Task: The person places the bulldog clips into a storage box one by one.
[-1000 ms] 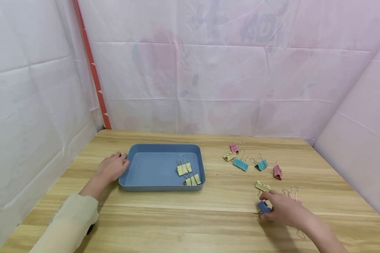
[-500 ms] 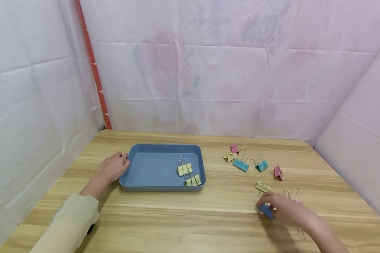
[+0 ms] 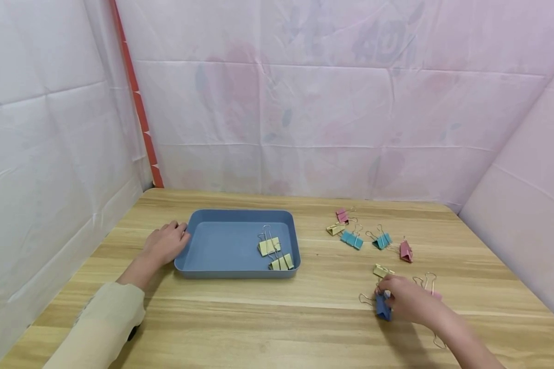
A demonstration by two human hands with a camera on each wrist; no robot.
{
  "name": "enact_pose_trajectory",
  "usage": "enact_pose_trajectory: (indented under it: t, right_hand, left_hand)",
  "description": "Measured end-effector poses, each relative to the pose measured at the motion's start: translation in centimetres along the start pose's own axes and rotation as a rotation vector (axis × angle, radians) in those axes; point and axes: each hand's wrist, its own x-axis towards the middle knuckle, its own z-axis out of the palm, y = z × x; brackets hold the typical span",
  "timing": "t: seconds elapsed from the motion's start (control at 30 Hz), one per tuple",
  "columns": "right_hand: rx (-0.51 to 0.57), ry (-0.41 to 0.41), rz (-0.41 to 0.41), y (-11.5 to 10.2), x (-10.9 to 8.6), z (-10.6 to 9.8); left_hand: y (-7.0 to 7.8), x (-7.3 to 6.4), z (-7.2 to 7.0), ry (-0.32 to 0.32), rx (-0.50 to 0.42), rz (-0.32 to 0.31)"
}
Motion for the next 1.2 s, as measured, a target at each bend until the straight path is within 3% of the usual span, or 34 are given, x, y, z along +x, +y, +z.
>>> enact_pose_trajectory:
  t: [0.3,0.5,0.93,1.2]
  right_hand:
    - [-0.005,-0.003,0.013,-0.11,0.09,0.06]
    - [-0.013,0.007,-0.056,0.19,0.15,0.05]
    - [0.094,0.047,-0.089,0.2,0.08,0.22]
    - [0.093,0.07,-0.086,0.13,0.1,0.23]
  left_hand:
    - [-0.15,-0.03,-0.11,0.008,0.001,0.005]
    - [-0.21,-0.18,-0.08,0.018,-0.015,0.007]
    - [-0.36,0.04,0.16,-0.001,0.003,0.005]
    - [-0.29,-0.04,0.13,-0.001,-0.002,0.01]
